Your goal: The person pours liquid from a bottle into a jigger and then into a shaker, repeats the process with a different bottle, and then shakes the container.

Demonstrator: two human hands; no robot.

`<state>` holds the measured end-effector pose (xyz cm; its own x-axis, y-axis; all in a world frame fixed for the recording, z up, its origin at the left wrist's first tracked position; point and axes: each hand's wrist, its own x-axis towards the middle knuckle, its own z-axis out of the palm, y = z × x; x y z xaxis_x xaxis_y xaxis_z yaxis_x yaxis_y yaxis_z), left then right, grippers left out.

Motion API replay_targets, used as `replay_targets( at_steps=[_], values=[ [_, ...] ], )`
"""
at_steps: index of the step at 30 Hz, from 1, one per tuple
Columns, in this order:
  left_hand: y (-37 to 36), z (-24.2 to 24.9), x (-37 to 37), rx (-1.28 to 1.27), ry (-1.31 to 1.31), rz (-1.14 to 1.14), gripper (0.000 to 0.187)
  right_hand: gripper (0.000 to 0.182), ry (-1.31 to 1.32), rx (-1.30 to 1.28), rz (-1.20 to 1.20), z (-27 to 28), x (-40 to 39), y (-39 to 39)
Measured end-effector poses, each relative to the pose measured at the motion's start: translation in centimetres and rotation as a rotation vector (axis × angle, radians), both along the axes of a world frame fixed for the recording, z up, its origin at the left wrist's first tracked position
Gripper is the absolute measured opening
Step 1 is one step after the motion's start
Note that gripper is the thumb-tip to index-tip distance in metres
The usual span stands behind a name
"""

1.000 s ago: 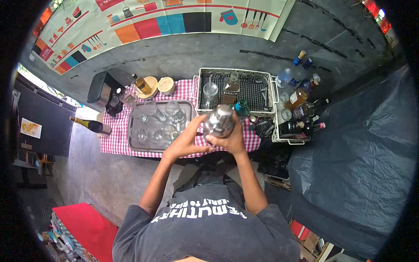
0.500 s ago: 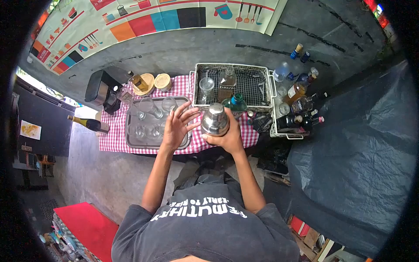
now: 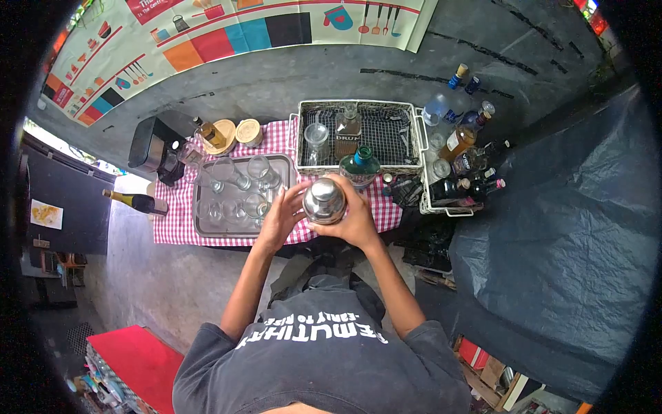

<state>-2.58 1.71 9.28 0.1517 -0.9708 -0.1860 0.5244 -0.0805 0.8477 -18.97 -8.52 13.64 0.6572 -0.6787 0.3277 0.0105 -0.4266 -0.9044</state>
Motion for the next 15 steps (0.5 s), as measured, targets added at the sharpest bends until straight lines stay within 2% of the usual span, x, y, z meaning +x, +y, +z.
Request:
replay_targets(
  at_steps=[3, 6, 10, 12, 13, 15],
  values=[
    [0.4, -0.4, -0.5, 0.015, -0.063, 0.003, 0.069, 0.085, 0.059, 0.033, -0.085, 0.0, 0.8, 0.1],
    [0.7, -0.5, -0.5, 0.045, -0.127, 0.03, 0.067, 0.085, 0.0, -0.018, -0.056, -1.2, 1.5, 0.5],
    [1.1, -0.3, 0.0, 0.134, -0.209, -0.014, 0.062, 0.082, 0.104, -0.067, 0.006, -1.4, 1.4, -0.1],
    [1.0, -0.7, 0.2, 0.097, -0.245, -0.053, 0.063, 0.081, 0.114, 0.024, -0.036, -1.3, 1.5, -0.7],
    [0.9, -0.4, 0.2, 0.069, -0.241, -0.064, 0.064, 0.081, 0.108, 0.027, -0.106, -0.9, 1.6, -0.7],
    [0.9, -0.4, 0.3, 0.082, -0.227, -0.078, 0.067, 0.081, 0.111, -0.006, -0.102, -0.8, 1.8, -0.5]
  ],
)
